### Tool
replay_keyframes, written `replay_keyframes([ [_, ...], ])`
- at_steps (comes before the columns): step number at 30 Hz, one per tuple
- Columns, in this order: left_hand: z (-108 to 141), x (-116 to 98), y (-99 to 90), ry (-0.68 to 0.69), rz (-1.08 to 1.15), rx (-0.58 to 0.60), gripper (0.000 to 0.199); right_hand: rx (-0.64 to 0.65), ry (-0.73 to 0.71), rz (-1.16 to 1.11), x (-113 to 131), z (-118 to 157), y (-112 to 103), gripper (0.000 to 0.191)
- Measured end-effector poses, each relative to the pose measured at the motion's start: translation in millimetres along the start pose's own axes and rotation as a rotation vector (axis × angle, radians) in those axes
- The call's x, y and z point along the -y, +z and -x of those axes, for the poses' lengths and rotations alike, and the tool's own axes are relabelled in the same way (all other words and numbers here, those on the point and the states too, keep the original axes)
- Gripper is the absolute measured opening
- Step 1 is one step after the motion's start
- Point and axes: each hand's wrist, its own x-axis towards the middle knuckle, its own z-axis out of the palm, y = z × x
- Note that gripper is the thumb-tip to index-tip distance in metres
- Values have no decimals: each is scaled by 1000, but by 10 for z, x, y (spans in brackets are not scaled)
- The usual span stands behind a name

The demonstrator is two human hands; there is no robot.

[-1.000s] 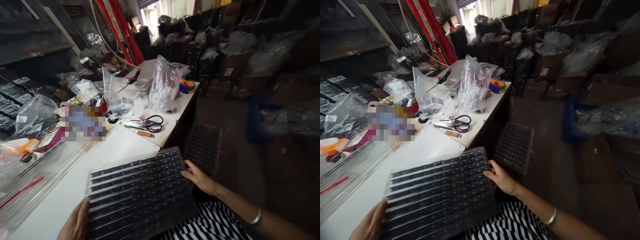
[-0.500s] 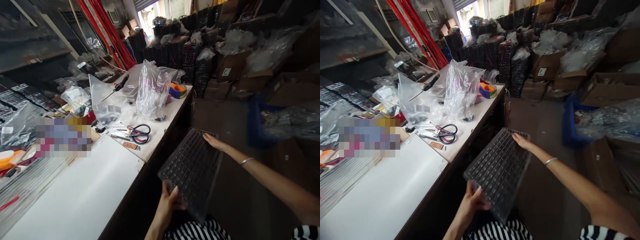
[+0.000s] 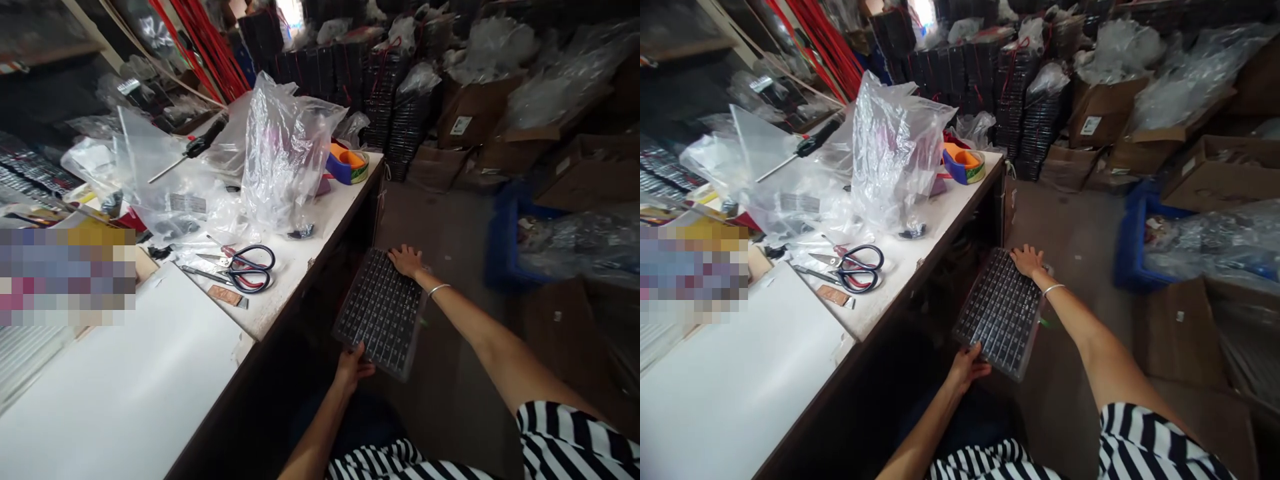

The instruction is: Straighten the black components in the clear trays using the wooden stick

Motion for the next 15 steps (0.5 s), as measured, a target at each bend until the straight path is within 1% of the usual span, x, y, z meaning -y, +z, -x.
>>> replay_keyframes([
  [2,-8,-96,-75,7,-14,-39,56,-35,17,6,-81,62,-17,46],
  [3,-17,-156,-114,22,-19,-64,57,-61,51,8,-132,109,-27,47],
  [6,-54,-331,-226,93,-34,-99,61,-137,255,5,-296,276,-25,48],
  [8,-76,-401,-281,123,-44,-86,61,-146,390,-14,-387,347,9,47],
  [9,-87,-417,-300,130,-46,-81,61,-137,428,-28,-417,356,35,44],
  [12,-127,-406,-325,142,-41,-83,60,-108,434,-61,-443,304,134,36],
  [15,-182,-371,-312,159,-41,-82,57,-117,423,-59,-431,259,202,34],
])
